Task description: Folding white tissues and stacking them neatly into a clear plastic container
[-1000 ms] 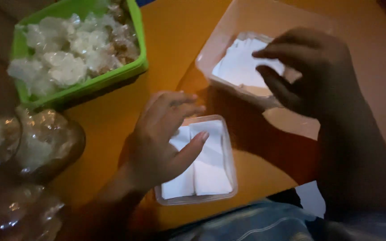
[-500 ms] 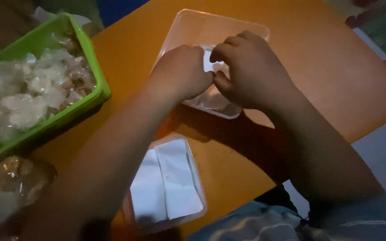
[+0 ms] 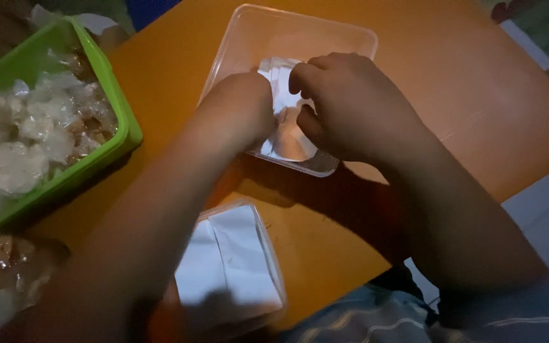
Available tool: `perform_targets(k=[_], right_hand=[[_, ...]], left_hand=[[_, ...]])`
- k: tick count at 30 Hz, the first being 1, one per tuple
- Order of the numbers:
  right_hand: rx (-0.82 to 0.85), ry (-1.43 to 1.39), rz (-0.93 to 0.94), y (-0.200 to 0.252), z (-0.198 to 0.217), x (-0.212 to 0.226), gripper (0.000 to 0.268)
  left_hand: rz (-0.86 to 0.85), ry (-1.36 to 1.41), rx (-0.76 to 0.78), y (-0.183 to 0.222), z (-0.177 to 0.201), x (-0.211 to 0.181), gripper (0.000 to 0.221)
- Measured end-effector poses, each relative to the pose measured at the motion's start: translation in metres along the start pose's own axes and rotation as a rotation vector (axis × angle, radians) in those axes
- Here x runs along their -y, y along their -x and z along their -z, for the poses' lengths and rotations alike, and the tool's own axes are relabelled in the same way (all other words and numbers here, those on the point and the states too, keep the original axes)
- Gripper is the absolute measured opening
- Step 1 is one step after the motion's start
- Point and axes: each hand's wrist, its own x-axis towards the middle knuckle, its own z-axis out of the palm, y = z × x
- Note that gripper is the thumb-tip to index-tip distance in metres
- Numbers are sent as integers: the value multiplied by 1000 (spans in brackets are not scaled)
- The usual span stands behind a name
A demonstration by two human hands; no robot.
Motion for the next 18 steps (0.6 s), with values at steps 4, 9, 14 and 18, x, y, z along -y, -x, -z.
perform_targets(k=[4, 9, 14, 18], right_hand=[[-26, -26, -8, 0, -3, -1, 25], [-46, -29, 46, -3, -5, -5, 25], [-33, -71, 9, -1, -1, -1, 24], [-54, -56, 28, -1, -5, -5, 26]], left_hand=[[8, -15, -18, 8, 3, 1, 39], [-20, 205, -178, 24, 7, 7, 43], [75, 275, -222, 31, 10, 7, 32], [79, 341, -298, 32, 9, 9, 39]])
